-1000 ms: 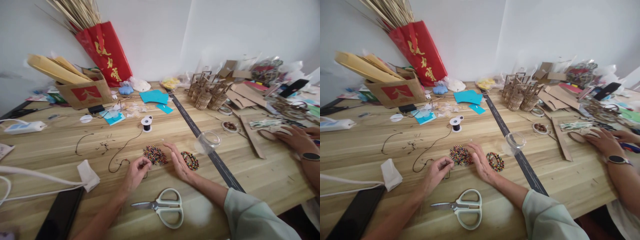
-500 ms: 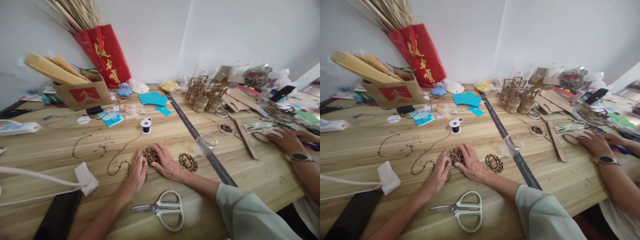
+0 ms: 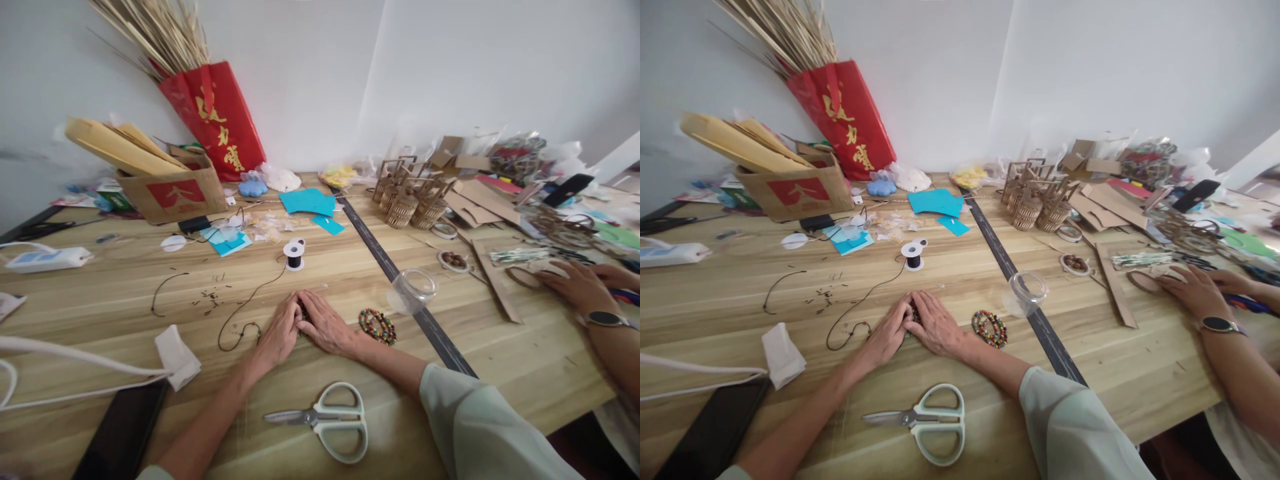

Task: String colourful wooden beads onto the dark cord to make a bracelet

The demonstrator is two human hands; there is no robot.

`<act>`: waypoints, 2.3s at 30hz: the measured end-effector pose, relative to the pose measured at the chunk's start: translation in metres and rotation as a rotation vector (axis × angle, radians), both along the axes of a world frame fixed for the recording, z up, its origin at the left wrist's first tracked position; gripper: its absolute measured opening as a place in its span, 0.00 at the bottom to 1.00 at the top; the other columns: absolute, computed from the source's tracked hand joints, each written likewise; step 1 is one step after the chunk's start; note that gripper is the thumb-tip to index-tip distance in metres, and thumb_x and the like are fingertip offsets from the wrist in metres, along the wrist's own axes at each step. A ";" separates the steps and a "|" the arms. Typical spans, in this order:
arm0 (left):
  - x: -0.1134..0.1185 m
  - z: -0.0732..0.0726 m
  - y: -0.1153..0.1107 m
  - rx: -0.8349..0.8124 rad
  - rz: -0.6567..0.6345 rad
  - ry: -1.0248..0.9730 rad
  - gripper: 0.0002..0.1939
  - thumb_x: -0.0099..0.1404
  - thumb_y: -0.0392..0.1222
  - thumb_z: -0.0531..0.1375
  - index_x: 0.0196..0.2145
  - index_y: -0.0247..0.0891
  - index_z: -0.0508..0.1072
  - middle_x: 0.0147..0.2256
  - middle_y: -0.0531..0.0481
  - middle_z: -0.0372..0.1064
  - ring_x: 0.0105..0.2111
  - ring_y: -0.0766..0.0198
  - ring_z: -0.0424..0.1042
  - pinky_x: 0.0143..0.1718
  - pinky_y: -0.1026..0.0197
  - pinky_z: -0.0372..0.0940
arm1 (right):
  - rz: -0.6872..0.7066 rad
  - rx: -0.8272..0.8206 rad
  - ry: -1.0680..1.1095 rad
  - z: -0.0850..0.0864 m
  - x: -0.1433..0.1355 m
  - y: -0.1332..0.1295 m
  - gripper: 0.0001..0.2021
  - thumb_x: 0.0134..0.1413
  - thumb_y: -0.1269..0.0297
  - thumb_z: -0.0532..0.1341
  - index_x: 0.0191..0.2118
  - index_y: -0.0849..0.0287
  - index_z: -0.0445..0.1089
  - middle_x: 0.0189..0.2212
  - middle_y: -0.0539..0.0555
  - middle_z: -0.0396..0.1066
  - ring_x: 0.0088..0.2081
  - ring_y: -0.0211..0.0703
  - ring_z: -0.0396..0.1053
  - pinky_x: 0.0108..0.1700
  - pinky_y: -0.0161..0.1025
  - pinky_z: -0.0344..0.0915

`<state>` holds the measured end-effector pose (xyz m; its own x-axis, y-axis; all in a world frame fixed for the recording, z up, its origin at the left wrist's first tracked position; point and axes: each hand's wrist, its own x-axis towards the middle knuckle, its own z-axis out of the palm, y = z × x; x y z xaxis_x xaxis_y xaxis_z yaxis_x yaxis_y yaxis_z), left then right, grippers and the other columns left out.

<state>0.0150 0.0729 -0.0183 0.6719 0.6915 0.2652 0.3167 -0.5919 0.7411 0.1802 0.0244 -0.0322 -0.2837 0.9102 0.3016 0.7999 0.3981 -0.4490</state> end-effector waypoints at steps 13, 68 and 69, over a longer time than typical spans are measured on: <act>-0.004 0.014 -0.003 -0.235 0.074 0.045 0.08 0.68 0.45 0.46 0.34 0.42 0.58 0.53 0.39 0.66 0.55 0.53 0.64 0.58 0.46 0.58 | 0.003 -0.098 0.123 0.003 0.000 0.004 0.32 0.67 0.47 0.46 0.65 0.69 0.50 0.63 0.70 0.55 0.66 0.55 0.51 0.66 0.55 0.52; -0.004 0.012 -0.041 -0.549 0.069 -0.081 0.10 0.61 0.48 0.57 0.27 0.39 0.66 0.20 0.55 0.64 0.21 0.66 0.64 0.24 0.66 0.59 | 0.109 0.064 -0.128 0.023 0.033 -0.045 0.09 0.67 0.70 0.52 0.36 0.58 0.66 0.32 0.54 0.69 0.35 0.42 0.68 0.38 0.37 0.64; -0.004 0.012 -0.041 -0.555 0.064 -0.083 0.10 0.61 0.48 0.57 0.28 0.38 0.66 0.21 0.54 0.65 0.22 0.65 0.65 0.24 0.66 0.59 | 0.111 0.069 -0.139 0.023 0.033 -0.044 0.09 0.67 0.70 0.52 0.36 0.58 0.66 0.32 0.54 0.69 0.35 0.42 0.68 0.38 0.36 0.64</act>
<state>0.0108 0.0317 -0.0067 0.6163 0.7812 -0.0995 0.2665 -0.0880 0.9598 0.2130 -0.0201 -0.0094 -0.4244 0.8496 0.3132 0.8020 0.5132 -0.3056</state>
